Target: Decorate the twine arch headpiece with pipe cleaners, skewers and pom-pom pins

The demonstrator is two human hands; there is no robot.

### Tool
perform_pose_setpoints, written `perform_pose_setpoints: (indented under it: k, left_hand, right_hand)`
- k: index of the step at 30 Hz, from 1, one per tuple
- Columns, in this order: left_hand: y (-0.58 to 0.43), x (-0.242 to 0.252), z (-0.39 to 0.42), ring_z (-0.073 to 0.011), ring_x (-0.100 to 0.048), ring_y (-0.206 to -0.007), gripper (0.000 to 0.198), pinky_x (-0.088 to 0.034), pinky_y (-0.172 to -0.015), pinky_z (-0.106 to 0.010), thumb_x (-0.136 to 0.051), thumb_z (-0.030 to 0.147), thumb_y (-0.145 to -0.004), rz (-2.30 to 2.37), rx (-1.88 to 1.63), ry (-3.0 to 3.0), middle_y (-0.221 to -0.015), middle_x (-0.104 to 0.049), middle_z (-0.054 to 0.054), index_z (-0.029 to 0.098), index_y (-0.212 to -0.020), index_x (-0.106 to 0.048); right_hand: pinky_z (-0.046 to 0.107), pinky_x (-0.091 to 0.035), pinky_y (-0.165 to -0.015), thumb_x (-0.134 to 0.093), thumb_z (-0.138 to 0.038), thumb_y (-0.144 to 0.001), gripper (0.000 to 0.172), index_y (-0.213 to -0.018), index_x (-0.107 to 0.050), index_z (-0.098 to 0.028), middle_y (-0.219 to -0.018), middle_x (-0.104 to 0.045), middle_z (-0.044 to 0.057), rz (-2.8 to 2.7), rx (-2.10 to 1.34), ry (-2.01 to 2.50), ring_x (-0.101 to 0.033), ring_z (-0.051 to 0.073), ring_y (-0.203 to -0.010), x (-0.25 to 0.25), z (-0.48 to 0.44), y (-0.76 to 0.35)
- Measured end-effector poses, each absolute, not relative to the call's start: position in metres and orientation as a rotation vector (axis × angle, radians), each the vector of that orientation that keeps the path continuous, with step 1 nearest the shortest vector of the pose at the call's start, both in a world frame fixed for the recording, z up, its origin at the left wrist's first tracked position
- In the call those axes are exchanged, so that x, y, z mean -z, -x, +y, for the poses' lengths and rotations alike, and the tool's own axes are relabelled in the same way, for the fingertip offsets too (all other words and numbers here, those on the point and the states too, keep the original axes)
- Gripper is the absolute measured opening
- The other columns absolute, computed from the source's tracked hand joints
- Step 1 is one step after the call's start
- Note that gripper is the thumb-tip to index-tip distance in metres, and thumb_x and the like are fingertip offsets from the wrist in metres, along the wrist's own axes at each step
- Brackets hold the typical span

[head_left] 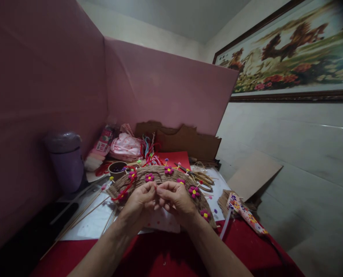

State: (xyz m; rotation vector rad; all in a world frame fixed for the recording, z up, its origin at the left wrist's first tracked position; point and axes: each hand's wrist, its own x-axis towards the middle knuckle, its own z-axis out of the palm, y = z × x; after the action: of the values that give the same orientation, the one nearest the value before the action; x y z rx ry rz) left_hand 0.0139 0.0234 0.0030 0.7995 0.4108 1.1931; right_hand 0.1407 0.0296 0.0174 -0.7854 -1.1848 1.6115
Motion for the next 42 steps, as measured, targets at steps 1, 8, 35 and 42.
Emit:
perform_pose_setpoints:
  k: [1,8,35,42]
  left_hand:
    - [-0.0143,-0.0024,0.0239,-0.0087,-0.053,-0.052,0.023,-0.039,-0.047,-0.018,-0.073,0.024,-0.068,0.407,-1.189,-0.795,-0.062,-0.056,0.000,0.013,-0.073,-0.054]
    - [-0.0156,-0.0006,0.0253,-0.0103,-0.055,-0.051,0.022,-0.039,-0.047,-0.018,-0.072,0.025,-0.070,0.375,-1.192,-0.822,-0.060,-0.058,-0.002,0.013,-0.073,-0.054]
    - [-0.0189,-0.0055,0.0211,-0.0106,-0.052,-0.047,0.028,-0.037,-0.047,-0.020,-0.073,0.031,-0.067,0.467,-1.233,-0.874,-0.052,-0.054,0.000,0.014,-0.065,-0.051]
    - [-0.0210,-0.0028,0.0207,-0.0107,-0.053,-0.050,0.022,-0.040,-0.051,-0.021,-0.071,0.026,-0.071,0.402,-1.218,-0.827,-0.057,-0.056,0.001,0.015,-0.071,-0.052]
  right_hand:
    - [0.011,-0.020,-0.028,-0.077,-0.037,-0.061,0.031,-0.069,-0.062,-0.012,-0.046,-0.060,-0.001,-1.188,-1.610,0.785,-0.043,0.002,-0.030,-0.0170,0.0297,-0.1406]
    - [0.011,-0.019,-0.028,-0.076,-0.039,-0.062,0.031,-0.068,-0.061,-0.012,-0.045,-0.059,-0.002,-1.206,-1.579,0.777,-0.042,0.002,-0.030,-0.0143,0.0311,-0.1401]
    - [0.012,-0.021,-0.029,-0.076,-0.040,-0.061,0.032,-0.068,-0.062,-0.012,-0.045,-0.059,-0.003,-1.231,-1.561,0.733,-0.041,0.002,-0.030,-0.0139,0.0310,-0.1405]
    - [0.012,-0.020,-0.028,-0.074,-0.040,-0.066,0.031,-0.070,-0.061,-0.013,-0.047,-0.061,-0.002,-1.256,-1.586,0.694,-0.039,0.002,-0.030,-0.0138,0.0315,-0.1446]
